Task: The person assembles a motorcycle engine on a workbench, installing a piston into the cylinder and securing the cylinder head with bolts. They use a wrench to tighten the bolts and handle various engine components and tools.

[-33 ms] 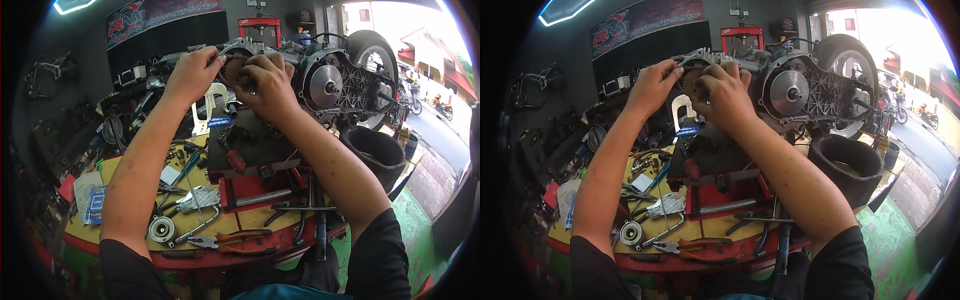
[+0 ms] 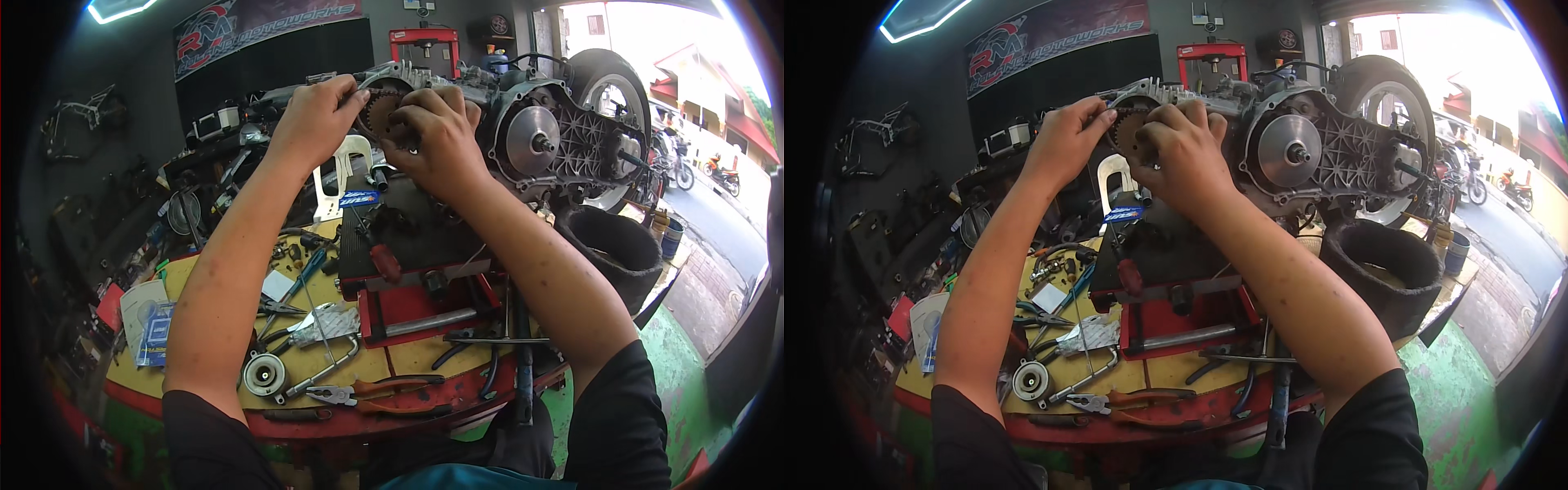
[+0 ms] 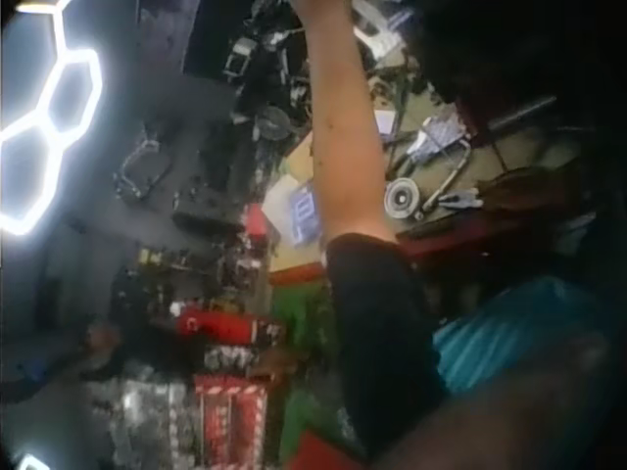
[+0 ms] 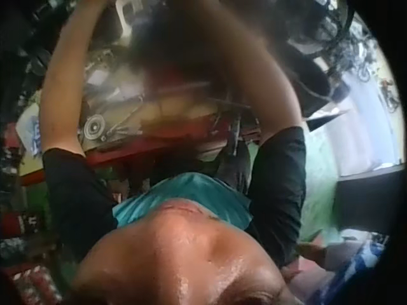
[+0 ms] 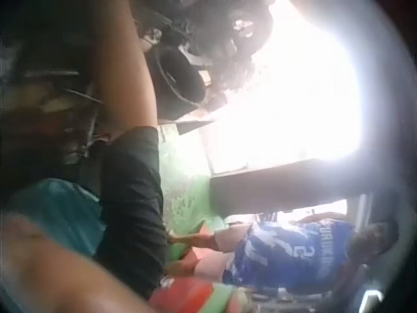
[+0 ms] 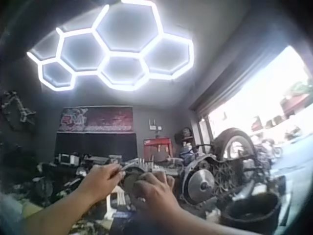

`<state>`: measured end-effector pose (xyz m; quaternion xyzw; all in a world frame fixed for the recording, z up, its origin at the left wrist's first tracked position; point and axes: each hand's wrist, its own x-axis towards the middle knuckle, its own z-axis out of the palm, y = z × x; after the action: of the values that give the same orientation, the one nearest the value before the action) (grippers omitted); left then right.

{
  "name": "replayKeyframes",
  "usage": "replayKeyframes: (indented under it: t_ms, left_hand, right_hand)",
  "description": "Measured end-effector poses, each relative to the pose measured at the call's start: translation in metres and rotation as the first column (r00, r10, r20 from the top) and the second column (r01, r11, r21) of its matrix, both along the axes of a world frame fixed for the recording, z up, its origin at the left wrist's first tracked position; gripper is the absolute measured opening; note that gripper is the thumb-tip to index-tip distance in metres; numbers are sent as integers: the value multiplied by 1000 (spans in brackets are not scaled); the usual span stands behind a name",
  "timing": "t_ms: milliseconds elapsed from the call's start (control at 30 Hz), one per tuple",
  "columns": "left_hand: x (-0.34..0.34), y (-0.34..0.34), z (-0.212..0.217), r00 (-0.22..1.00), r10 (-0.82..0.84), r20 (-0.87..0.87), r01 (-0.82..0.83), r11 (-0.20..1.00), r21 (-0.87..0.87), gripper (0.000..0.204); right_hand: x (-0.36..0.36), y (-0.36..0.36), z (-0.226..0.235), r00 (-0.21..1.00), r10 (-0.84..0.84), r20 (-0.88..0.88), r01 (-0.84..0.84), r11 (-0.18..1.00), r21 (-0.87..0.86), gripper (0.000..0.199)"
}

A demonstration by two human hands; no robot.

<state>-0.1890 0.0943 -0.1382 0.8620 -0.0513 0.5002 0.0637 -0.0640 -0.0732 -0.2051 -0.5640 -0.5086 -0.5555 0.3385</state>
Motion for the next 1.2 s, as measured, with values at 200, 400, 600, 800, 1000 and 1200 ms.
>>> replayKeyframes:
  t_ms: [200, 400, 600, 800, 1000, 1200]
  left_hand:
    - [4, 12, 3, 999, -46, 2, 46, 998, 35, 32]
    - [-2, 11, 9, 997, -18, -78, 20, 1000, 14, 33]
    - [-1, 17, 2, 997, 3, -71, -3, 1000, -7, 37]
    - [-1, 10, -8, 997, 12, -75, -21, 991, -129, 40]
    - [0, 2, -8, 995, 62, -78, -76, 980, -183, 38]
    - [9, 7, -8, 996, 92, -12, -93, 987, -133, 41]
  right_hand:
    - [0, 3, -1, 1000, -19, 10, 19, 1000, 23, 37]
    - [-4, 0, 1, 998, -65, 26, 65, 998, -4, 38]
    - [-4, 2, 2, 996, -68, 51, 68, 998, -7, 37]
    - [1, 7, 3, 996, -54, 77, 52, 998, 32, 30]
    - [4, 4, 5, 994, -81, 68, 79, 996, 40, 27]
    - [8, 6, 10, 991, -109, 83, 107, 994, 28, 28]
